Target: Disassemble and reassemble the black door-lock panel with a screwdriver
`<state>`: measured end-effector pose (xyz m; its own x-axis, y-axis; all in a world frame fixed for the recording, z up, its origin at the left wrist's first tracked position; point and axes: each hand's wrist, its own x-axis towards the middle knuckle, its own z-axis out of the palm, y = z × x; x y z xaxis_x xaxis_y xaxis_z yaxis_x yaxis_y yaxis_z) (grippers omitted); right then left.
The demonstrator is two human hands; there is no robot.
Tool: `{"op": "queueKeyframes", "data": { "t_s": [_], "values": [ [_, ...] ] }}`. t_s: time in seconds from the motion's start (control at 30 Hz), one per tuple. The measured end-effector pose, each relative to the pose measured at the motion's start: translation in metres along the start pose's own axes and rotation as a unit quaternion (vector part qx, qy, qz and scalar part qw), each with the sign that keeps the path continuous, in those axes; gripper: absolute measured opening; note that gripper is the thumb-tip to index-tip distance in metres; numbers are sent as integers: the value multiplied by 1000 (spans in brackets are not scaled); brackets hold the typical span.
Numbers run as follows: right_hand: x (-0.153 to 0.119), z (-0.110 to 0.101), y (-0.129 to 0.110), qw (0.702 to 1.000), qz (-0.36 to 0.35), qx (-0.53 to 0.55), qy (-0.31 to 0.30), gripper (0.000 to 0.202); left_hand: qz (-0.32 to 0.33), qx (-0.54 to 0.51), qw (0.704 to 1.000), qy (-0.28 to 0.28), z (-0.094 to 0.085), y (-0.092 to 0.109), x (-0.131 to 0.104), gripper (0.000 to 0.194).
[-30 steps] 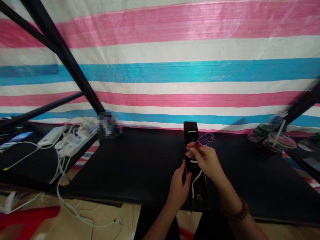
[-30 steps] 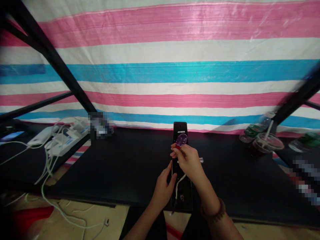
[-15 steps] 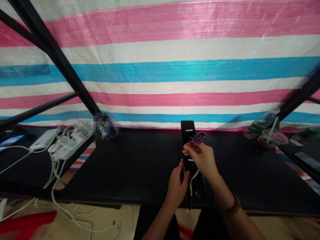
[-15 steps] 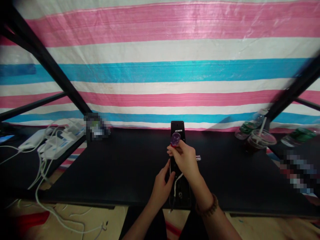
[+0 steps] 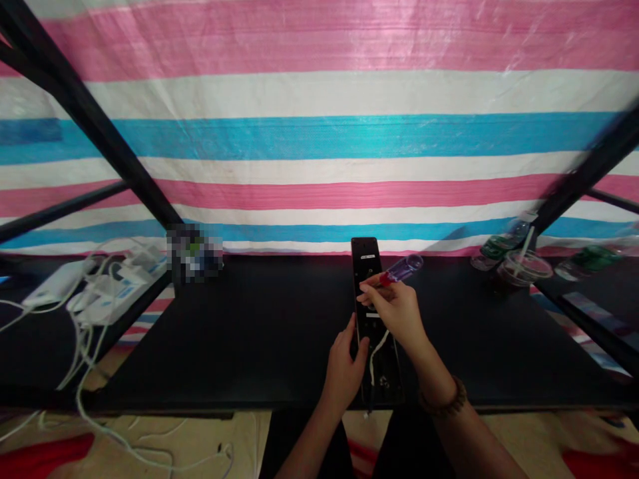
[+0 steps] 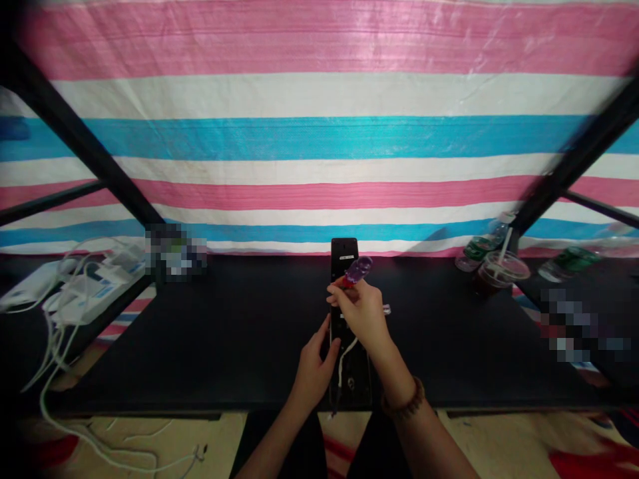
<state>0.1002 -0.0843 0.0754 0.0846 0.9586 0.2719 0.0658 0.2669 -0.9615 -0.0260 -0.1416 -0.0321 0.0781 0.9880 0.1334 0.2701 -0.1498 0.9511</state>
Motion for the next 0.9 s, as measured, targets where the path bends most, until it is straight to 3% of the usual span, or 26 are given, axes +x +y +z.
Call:
{"op": "queueKeyframes", "data": {
  "t_s": [0.13,0.33,0.5,0.67,0.9],
  "values": [
    [0,-3,0,999,-33,15,-24,36,2,-3,1000,2,1,-2,0,57],
    [1,-5,2,1000,-4,-6,21,33,12,-3,1000,5,0,-3,0,57],
    [-1,-6,0,999,-32,15,-23,34,5,0,1000,-1,0,-5,1,58],
    [0,-5,2,1000,-1,0,17,32,11,-6,1000,0,1,-5,0,58],
    [-2,-4,1,999,-46,10,-19,30,10,-18,1000,6,0,-3,1,56]
  ]
}}
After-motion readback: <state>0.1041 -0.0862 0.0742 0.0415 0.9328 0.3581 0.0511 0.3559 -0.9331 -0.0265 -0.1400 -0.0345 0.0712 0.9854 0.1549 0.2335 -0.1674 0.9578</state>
